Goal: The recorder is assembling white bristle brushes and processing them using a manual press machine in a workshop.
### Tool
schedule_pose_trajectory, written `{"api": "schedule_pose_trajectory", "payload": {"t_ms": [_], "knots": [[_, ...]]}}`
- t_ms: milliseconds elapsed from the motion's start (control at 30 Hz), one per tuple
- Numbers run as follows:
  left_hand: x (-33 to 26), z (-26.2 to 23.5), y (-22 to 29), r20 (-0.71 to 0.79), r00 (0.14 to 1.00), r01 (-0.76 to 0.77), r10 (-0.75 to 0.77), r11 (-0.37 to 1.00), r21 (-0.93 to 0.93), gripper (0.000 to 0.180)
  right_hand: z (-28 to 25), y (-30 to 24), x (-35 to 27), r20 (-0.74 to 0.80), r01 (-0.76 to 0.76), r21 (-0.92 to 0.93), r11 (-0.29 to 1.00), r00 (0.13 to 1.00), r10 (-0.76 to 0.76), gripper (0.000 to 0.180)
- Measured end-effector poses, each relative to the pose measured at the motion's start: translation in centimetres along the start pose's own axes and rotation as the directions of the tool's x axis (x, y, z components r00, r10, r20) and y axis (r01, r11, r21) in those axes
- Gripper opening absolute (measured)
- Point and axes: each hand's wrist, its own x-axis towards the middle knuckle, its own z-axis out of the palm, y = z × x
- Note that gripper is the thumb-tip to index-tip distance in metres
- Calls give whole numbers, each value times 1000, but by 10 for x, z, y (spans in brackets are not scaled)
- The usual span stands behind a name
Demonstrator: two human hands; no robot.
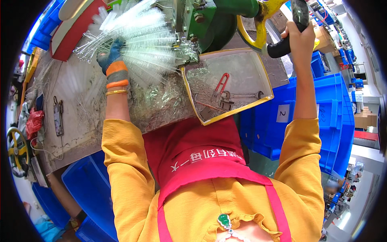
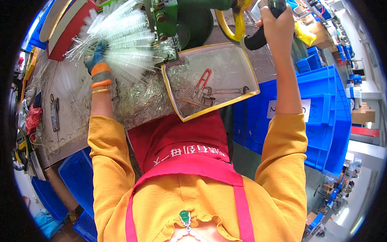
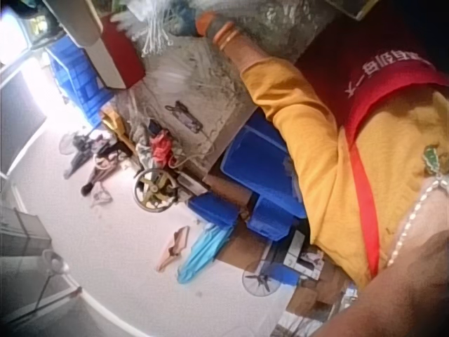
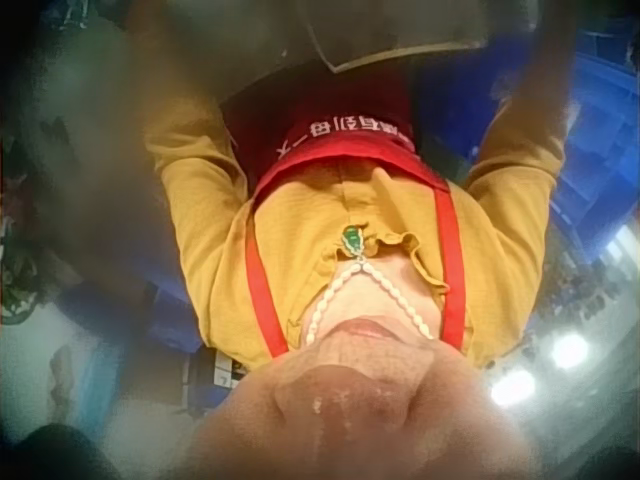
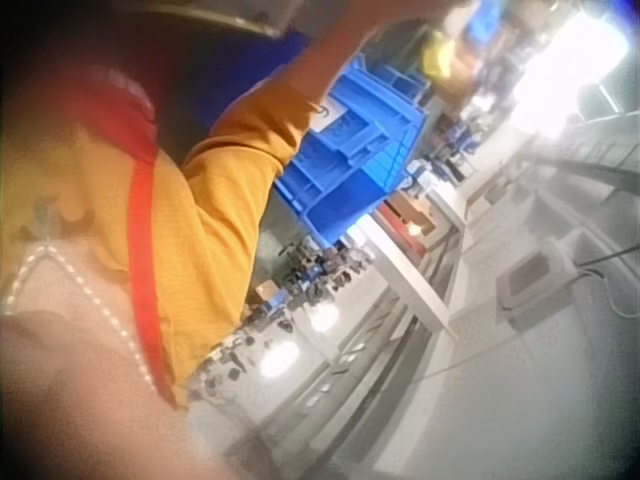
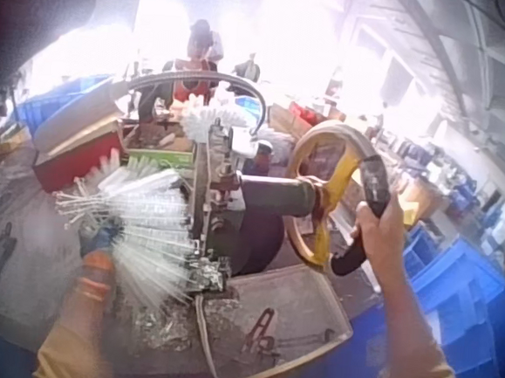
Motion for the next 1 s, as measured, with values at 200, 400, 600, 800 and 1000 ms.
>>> {"api": "schedule_pose_trajectory", "payload": {"t_ms": [200, 400, 600, 800, 1000], "knots": [[16, 0, -9, -69, 996, -30, 57, 940, 341, 56, -4, -45, 32, 81, -10, -218, 976, 996, 28, 15], [24, 3, -18, -61, 988, -113, 141, 937, 331, 36, -12, -6, 35, 100, -4, -284, 959, 994, 34, 12], [22, -7, 3, 245, 969, 1, -26, 995, 103, 47, 30, 34, -42, -305, 192, 292, 937, 947, -99, 22], [31, -15, 17, 733, 645, 207, -214, 973, 102, 33, 32, 38, -44, -283, 147, 261, 954, 957, -70, 24], [22, -12, 4, 499, 866, 66, -26, 996, -63, 36, 15, 21, -31, -162, 92, 185, 978, 985, -62, 22]]}}
